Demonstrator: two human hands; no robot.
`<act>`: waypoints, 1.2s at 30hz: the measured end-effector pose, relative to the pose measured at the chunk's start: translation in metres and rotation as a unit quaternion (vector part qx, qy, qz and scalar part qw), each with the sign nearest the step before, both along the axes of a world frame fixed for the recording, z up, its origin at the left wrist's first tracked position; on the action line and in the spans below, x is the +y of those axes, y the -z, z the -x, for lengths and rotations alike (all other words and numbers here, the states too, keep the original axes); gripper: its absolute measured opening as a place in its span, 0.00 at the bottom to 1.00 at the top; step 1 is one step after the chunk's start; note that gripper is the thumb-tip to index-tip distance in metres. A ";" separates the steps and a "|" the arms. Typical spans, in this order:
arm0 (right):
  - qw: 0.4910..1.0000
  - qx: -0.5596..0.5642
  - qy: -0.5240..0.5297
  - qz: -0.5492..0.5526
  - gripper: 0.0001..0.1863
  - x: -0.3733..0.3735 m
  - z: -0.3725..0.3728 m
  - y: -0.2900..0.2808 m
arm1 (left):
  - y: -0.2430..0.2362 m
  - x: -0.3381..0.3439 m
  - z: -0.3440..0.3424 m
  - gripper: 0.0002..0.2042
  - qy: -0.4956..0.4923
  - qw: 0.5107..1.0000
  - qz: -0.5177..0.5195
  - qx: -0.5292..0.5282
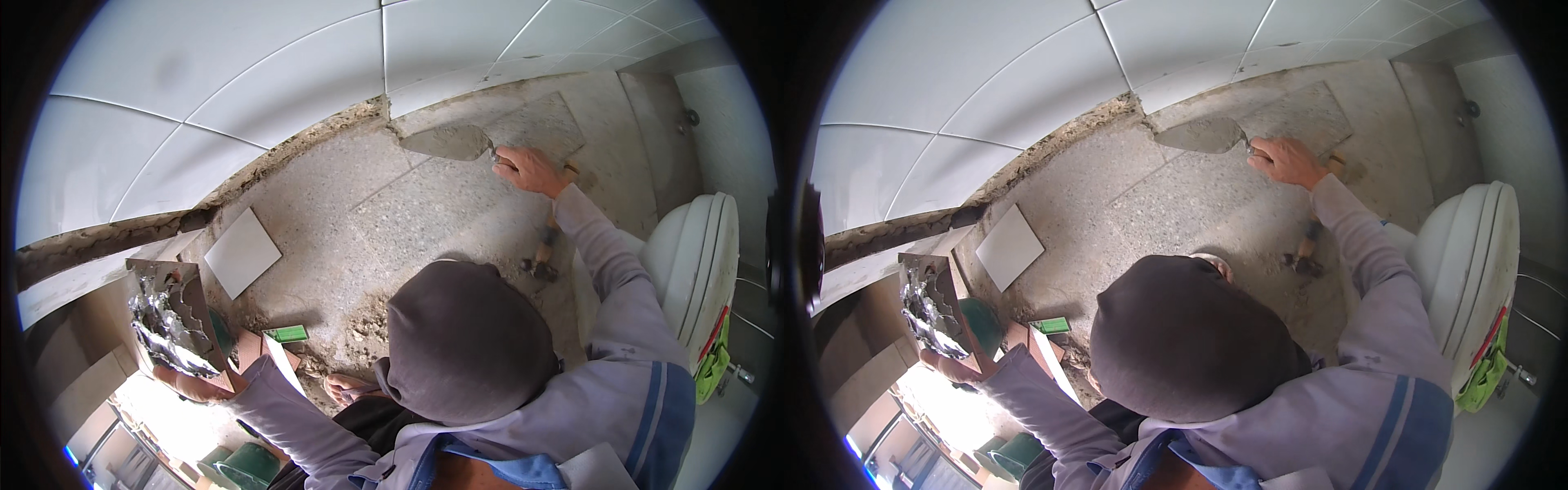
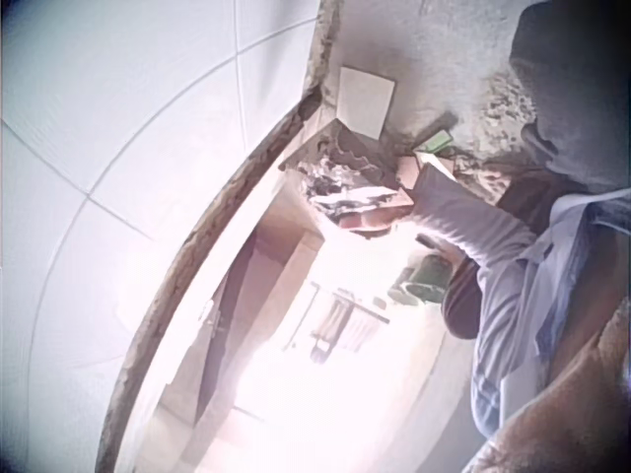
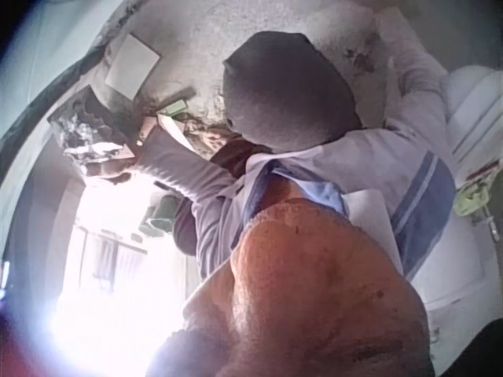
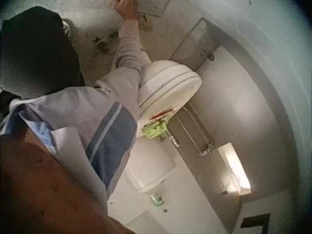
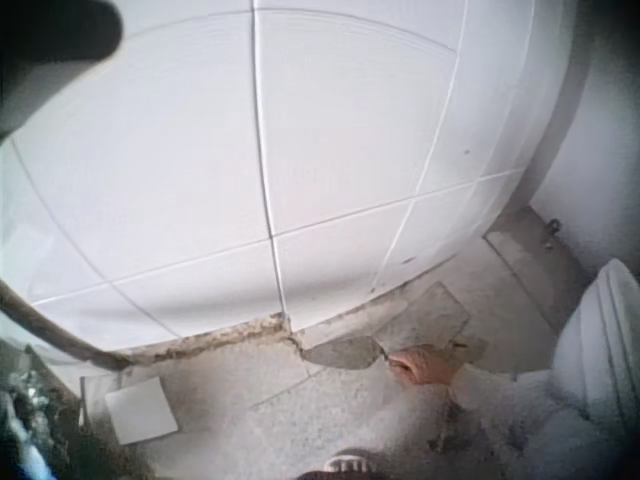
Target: The person applies adhesive to a white tile using a notched trowel and places it on a partially tiled wall. They adjust the tile's position and tap it with a wooden handle to secure it.
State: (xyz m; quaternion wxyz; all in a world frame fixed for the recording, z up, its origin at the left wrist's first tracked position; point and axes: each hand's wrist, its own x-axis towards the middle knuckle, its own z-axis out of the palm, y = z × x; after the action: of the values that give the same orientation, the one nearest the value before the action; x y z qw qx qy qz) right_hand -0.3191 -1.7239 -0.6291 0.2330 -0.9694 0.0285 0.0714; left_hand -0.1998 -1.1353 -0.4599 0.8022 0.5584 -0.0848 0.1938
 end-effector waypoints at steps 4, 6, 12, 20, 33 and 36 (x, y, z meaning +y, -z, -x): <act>1.000 0.000 0.002 -0.012 0.15 0.005 -0.018 0.009 | 0.001 -0.013 0.001 0.25 0.069 0.989 0.120 0.047; 1.000 0.000 0.004 -0.017 0.14 0.007 -0.024 0.013 | 0.001 -0.017 0.003 0.27 0.095 0.978 0.175 0.055; 0.999 -0.019 0.001 0.033 0.14 0.028 -0.029 0.014 | 0.000 -0.033 0.006 0.31 0.118 0.957 0.245 0.103; 0.991 -0.114 0.044 0.046 0.15 0.095 -0.015 -0.027 | 0.015 -0.039 0.005 0.35 0.178 0.917 0.310 0.179; 0.918 0.192 -0.127 -0.324 0.16 0.105 -0.063 -0.173 | 0.094 -0.037 -0.005 0.32 0.123 0.897 0.372 0.204; 0.835 0.297 -0.162 -0.434 0.23 0.107 -0.095 -0.191 | 0.113 -0.041 -0.006 0.31 0.102 0.898 0.351 0.246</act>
State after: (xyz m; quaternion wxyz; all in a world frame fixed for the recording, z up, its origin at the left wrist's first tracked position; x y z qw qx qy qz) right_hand -0.2243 -1.6169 -0.4385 0.5954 -0.6916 -0.0946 0.3977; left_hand -0.1942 -1.1762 -0.5724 0.9569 0.2584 0.1319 -0.0153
